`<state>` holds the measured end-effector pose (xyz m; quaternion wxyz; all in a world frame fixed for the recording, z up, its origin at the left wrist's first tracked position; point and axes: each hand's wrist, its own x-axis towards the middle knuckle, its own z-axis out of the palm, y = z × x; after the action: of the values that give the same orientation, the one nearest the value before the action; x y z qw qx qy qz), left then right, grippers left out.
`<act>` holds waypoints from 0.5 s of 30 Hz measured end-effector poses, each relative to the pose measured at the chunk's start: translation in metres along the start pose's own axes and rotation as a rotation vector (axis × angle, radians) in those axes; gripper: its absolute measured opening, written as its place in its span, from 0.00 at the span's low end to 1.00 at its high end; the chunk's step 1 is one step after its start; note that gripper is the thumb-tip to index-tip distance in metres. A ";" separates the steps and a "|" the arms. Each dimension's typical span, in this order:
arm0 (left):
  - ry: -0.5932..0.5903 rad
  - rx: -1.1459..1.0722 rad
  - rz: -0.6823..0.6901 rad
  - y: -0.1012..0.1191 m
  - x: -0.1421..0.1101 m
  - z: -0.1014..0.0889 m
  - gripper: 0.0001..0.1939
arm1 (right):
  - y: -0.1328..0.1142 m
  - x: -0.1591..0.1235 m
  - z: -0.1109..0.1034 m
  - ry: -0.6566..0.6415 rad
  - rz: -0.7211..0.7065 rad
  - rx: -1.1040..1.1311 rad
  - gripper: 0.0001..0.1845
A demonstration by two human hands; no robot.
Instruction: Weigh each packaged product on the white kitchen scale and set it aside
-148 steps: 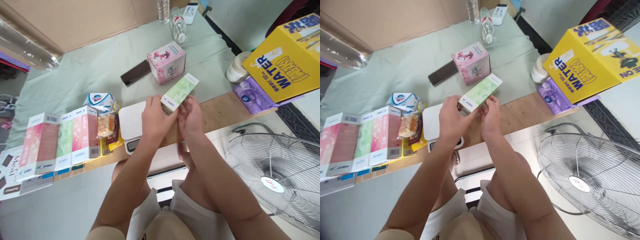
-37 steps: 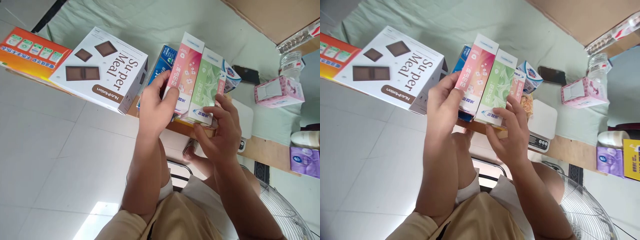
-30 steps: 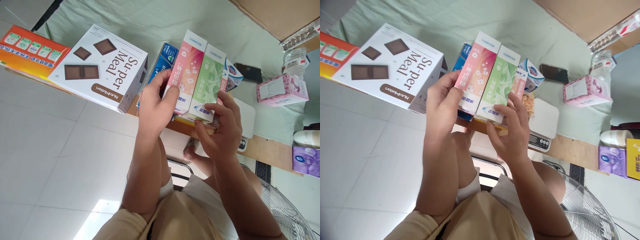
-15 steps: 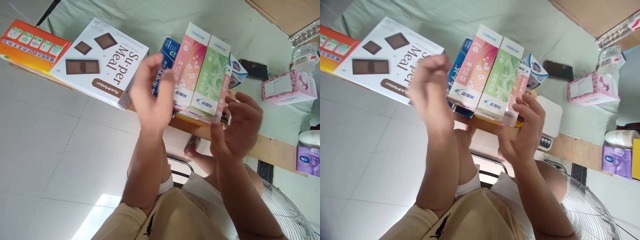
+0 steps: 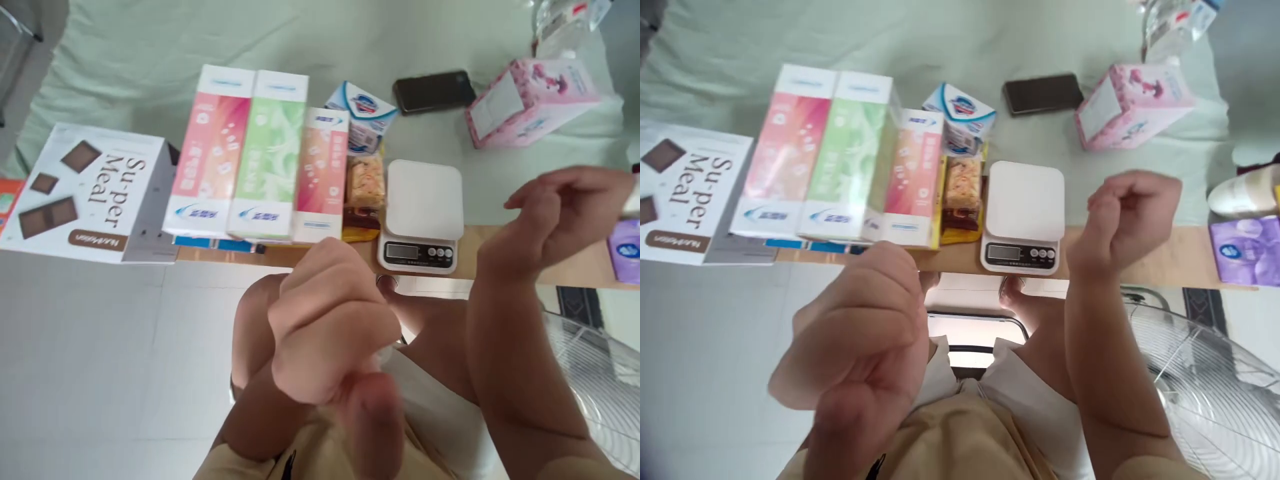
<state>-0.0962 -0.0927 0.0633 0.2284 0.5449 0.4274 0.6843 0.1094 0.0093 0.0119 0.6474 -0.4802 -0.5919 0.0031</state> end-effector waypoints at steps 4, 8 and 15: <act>-0.094 -0.072 0.152 -0.026 -0.005 0.048 0.21 | 0.060 0.010 -0.021 0.059 0.431 0.025 0.12; -0.282 -0.100 0.132 -0.050 -0.015 0.086 0.19 | 0.084 0.019 -0.038 -0.067 0.802 0.165 0.18; -0.530 -0.067 0.100 -0.068 -0.039 0.112 0.17 | 0.095 0.034 -0.063 -0.228 0.894 0.392 0.29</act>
<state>0.0102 -0.0490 -0.0103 0.3163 0.7176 0.3022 0.5419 0.2219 0.0409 -0.0119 0.5918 -0.5529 -0.3836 0.4438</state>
